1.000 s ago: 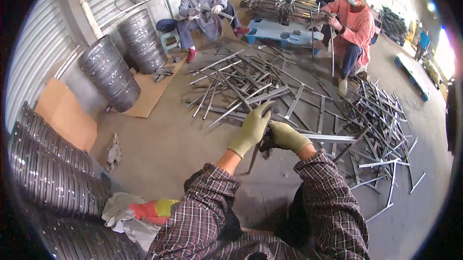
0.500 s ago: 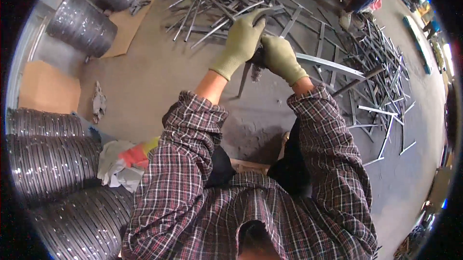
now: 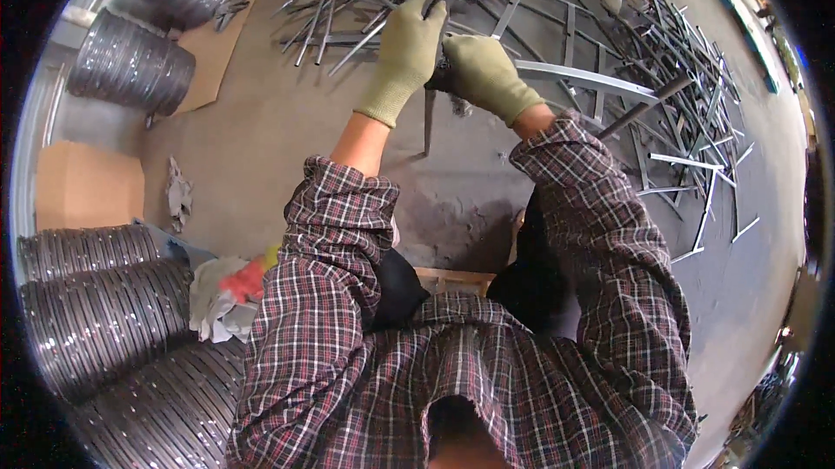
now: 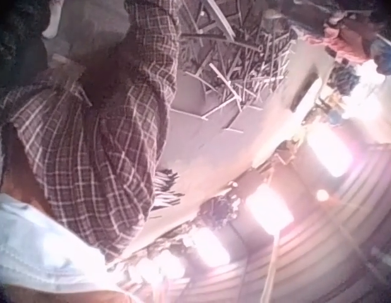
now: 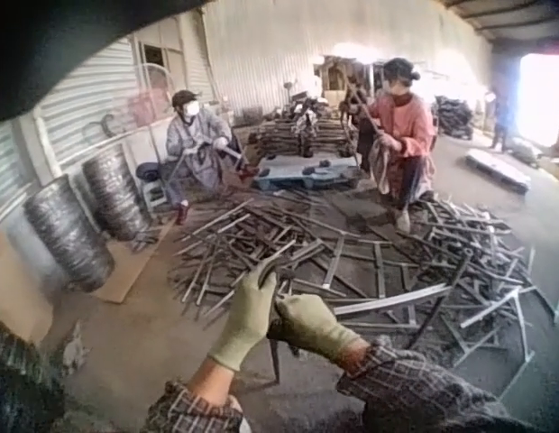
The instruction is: Wiping and polishing metal frame components using steel wool and a cloth to remove residues or burrs.
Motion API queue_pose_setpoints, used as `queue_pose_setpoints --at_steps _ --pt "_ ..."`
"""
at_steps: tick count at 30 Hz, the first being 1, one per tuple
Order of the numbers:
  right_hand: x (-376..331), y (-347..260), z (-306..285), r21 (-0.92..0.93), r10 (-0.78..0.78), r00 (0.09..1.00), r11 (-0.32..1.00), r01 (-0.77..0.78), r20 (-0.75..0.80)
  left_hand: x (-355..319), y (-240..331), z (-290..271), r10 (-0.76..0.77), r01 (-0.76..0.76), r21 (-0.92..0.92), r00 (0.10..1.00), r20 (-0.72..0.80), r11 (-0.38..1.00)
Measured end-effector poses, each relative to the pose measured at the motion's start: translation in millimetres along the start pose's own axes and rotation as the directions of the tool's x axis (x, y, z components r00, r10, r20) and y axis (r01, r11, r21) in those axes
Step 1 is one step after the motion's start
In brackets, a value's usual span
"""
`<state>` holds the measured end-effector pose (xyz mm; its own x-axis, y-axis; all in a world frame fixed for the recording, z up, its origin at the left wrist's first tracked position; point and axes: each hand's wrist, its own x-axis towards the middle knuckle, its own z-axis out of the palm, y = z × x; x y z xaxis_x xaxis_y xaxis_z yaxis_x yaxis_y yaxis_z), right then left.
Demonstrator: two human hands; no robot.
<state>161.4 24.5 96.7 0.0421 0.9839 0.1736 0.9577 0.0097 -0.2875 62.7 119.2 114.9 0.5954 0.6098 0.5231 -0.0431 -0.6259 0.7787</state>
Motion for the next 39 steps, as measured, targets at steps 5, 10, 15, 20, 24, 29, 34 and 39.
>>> queue_pose_setpoints --at_steps 5,10,15,20,24,29,34,39 --pt "0 6 8 0.526 0.227 0.817 0.844 0.107 -0.53 2 -2 3 0.035 -0.032 0.09 0.999 -0.04 0.995" --pt "-1 12 17 0.013 -0.14 0.883 0.987 0.163 -0.449 0 -3 6 -0.031 0.034 0.048 0.997 -0.066 0.998" --pt "-2 -2 12 0.035 0.027 0.982 0.999 -0.021 -0.189 -3 2 0 -0.027 0.031 0.063 0.998 -0.063 0.998" --pt "-6 14 21 0.349 0.179 0.835 0.937 0.016 -0.52 -2 15 2 -0.021 0.023 0.068 0.999 -0.024 0.997" --pt "-14 48 19 0.799 0.506 0.663 0.548 0.247 -0.551 -2 8 2 -0.141 0.14 0.027 0.989 0.035 0.99" --pt "-59 62 -7 0.743 0.646 0.37 0.608 0.278 -0.667 0 0 -6 -0.088 0.092 -0.044 0.992 0.091 0.995" --pt "-61 66 -13 0.733 0.792 0.119 0.482 0.48 -0.599 4 -11 -2 -0.077 0.08 -0.031 0.993 0.091 0.996" --pt "-20 27 58 0.767 0.615 0.489 0.609 0.202 -0.618 8 9 11 -0.117 0.118 -0.001 0.987 0.106 0.993"
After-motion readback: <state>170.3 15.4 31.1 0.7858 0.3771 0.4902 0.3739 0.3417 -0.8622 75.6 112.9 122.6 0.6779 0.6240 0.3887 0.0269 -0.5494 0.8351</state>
